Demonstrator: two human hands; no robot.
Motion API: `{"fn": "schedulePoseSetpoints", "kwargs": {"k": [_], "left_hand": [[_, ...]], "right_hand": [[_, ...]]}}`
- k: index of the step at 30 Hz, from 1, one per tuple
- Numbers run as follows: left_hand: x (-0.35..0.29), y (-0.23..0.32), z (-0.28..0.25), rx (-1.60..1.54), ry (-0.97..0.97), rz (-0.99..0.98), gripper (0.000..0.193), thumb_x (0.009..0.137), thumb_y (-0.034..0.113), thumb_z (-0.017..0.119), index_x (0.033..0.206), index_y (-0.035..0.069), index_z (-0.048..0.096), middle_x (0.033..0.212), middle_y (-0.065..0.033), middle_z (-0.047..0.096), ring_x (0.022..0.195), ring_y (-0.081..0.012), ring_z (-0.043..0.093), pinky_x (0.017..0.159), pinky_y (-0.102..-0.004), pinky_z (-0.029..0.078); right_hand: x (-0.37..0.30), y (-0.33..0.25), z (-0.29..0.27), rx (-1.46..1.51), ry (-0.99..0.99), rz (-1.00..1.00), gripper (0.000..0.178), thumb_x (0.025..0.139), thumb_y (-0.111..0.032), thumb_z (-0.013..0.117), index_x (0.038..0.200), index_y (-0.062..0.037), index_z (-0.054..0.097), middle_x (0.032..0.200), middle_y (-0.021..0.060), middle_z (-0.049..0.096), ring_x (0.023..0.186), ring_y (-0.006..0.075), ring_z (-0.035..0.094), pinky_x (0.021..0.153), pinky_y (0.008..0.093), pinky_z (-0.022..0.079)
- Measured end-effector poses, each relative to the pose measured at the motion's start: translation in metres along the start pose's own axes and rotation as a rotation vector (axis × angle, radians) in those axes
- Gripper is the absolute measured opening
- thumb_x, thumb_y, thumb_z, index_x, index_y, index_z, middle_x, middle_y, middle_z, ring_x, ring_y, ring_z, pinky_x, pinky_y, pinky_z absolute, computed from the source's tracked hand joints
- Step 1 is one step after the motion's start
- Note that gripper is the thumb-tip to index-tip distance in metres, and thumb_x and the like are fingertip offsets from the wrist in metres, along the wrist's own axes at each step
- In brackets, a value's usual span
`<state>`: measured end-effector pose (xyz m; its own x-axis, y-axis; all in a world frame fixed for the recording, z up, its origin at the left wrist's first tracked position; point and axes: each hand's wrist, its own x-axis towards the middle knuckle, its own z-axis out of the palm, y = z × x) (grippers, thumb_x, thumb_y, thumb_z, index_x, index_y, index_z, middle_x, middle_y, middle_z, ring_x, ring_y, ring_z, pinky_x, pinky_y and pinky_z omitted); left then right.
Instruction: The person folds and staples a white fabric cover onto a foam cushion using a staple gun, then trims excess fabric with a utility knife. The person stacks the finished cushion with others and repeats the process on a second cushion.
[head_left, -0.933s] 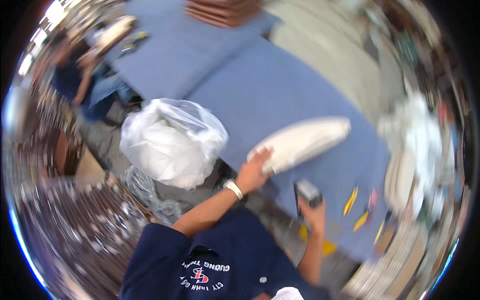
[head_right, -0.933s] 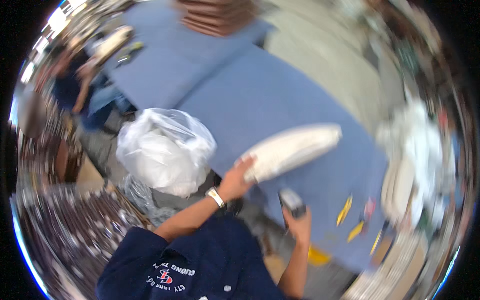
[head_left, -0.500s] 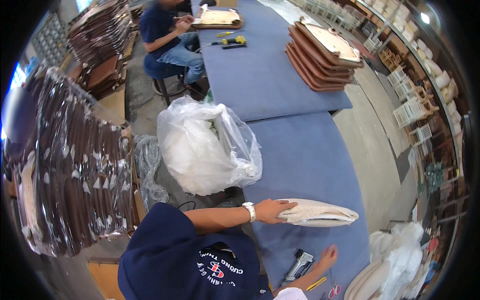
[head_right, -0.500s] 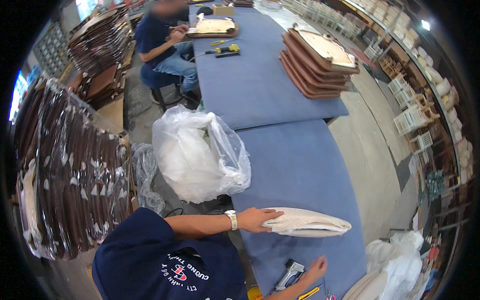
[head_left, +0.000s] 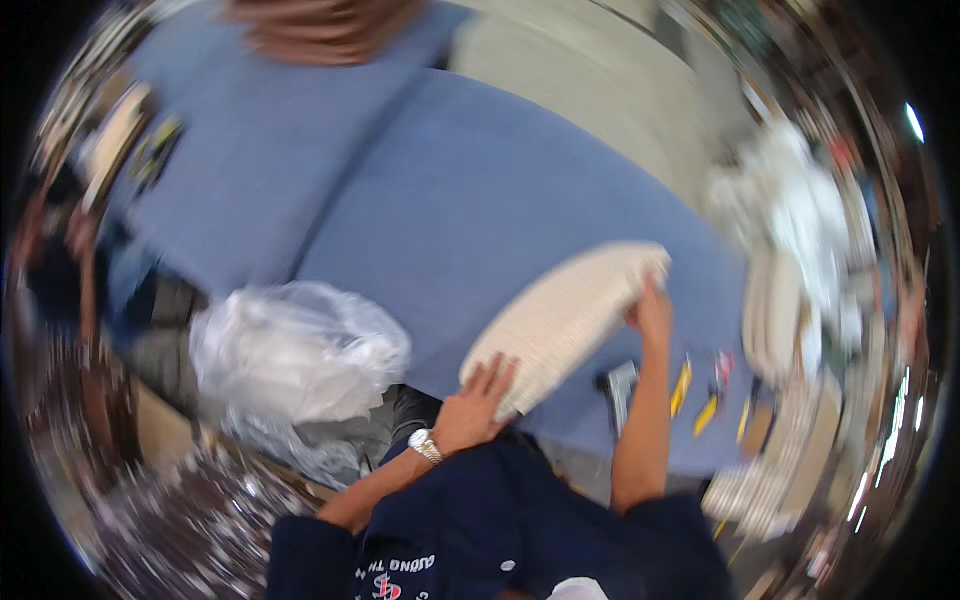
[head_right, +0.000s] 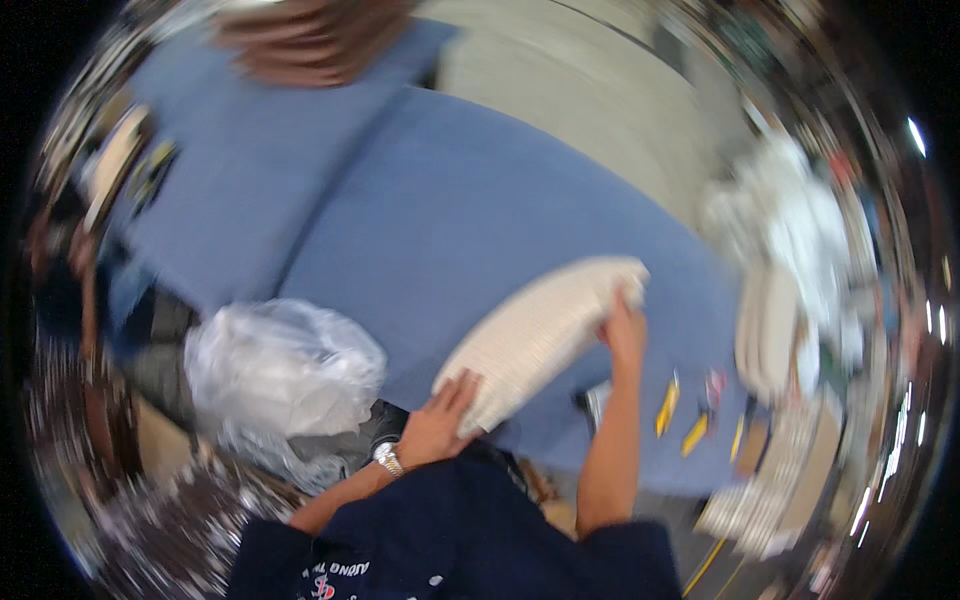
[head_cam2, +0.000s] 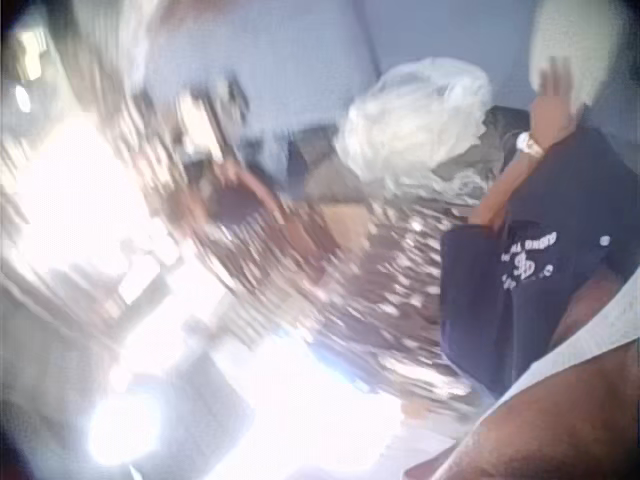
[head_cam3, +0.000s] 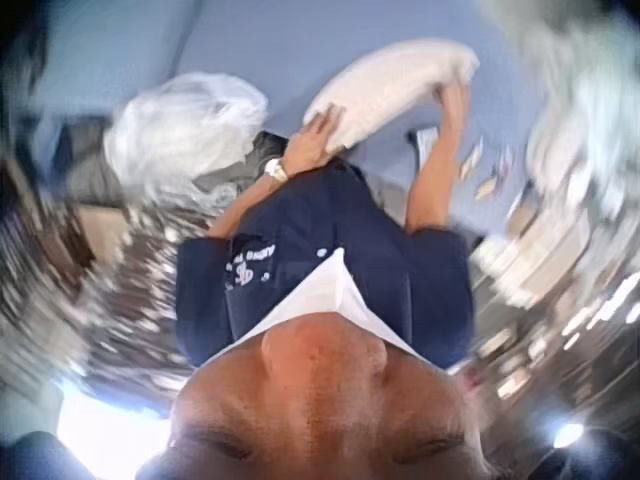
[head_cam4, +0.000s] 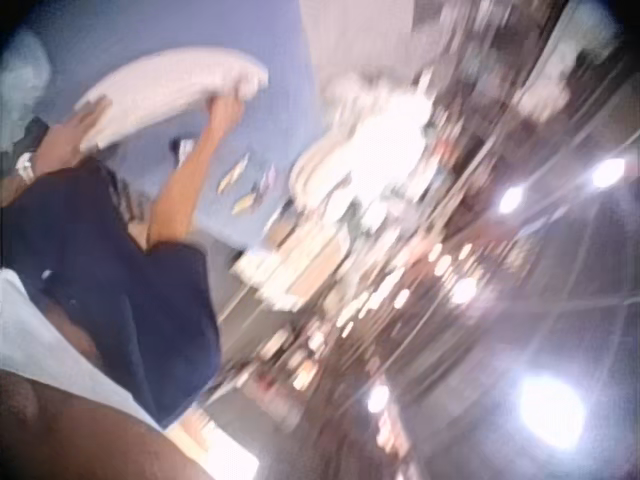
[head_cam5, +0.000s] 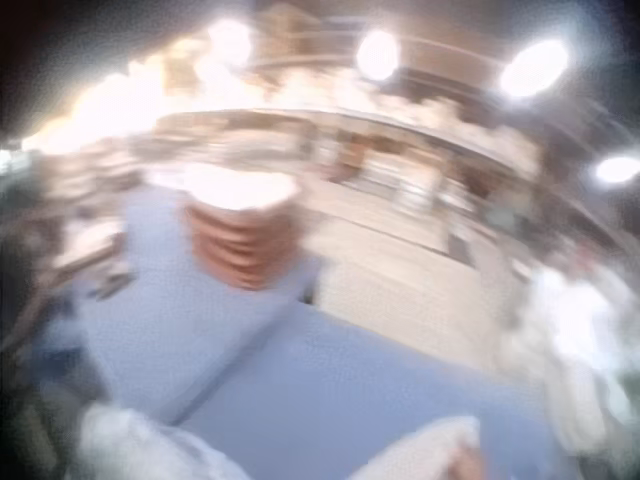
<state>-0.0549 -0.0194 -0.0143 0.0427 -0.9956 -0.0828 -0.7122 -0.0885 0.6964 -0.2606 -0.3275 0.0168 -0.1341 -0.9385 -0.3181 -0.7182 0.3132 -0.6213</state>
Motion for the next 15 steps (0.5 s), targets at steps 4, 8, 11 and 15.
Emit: {"fn": "schedulePoseSetpoints", "kwargs": {"k": [4,8,11,15], "left_hand": [[0.006,0.008,0.013,-0.043,0.032,0.000,0.093,0.087,0.028,0.078,0.164,0.017,0.027,0.165,-0.0190,0.034,0.141,-0.0473,0.047,0.102,-0.0472,0.055],[-0.003,0.022,0.017,-0.018,0.043,-0.072,0.093,0.083,0.016,0.078,0.163,0.016,0.029,0.165,-0.0174,0.036,0.141,-0.0460,0.047,0.107,-0.0462,0.051],[-0.014,0.032,0.006,-0.103,0.099,-0.137,0.091,0.080,0.007,0.073,0.162,0.015,0.032,0.162,-0.0160,0.040,0.140,-0.0424,0.049,0.108,-0.0439,0.051],[-0.099,0.033,-0.022,-0.330,-0.017,-0.348,0.082,0.087,0.010,0.072,0.160,0.009,0.035,0.162,-0.0168,0.043,0.144,-0.0345,0.048,0.115,-0.0398,0.044]], "right_hand": [[0.025,0.005,0.005,-0.252,0.300,-0.153,0.083,0.095,-0.074,0.049,0.068,0.0020,0.069,0.063,0.0195,0.067,0.073,0.0381,0.073,0.079,0.0471,0.055],[0.028,0.020,-0.001,-0.046,0.188,-0.205,0.068,0.098,-0.060,0.057,0.071,0.0017,0.067,0.061,0.0165,0.063,0.065,0.0316,0.067,0.069,0.0454,0.052],[0.029,0.038,0.007,0.359,0.003,-0.244,0.058,0.103,-0.046,0.058,0.069,0.0001,0.061,0.057,0.0084,0.057,0.054,0.0168,0.054,0.055,0.0388,0.045],[-0.064,0.037,0.025,0.338,-0.162,-0.336,0.055,0.107,-0.042,0.055,0.070,-0.0006,0.059,0.058,0.0031,0.056,0.054,0.0127,0.055,0.053,0.0329,0.044]]}}
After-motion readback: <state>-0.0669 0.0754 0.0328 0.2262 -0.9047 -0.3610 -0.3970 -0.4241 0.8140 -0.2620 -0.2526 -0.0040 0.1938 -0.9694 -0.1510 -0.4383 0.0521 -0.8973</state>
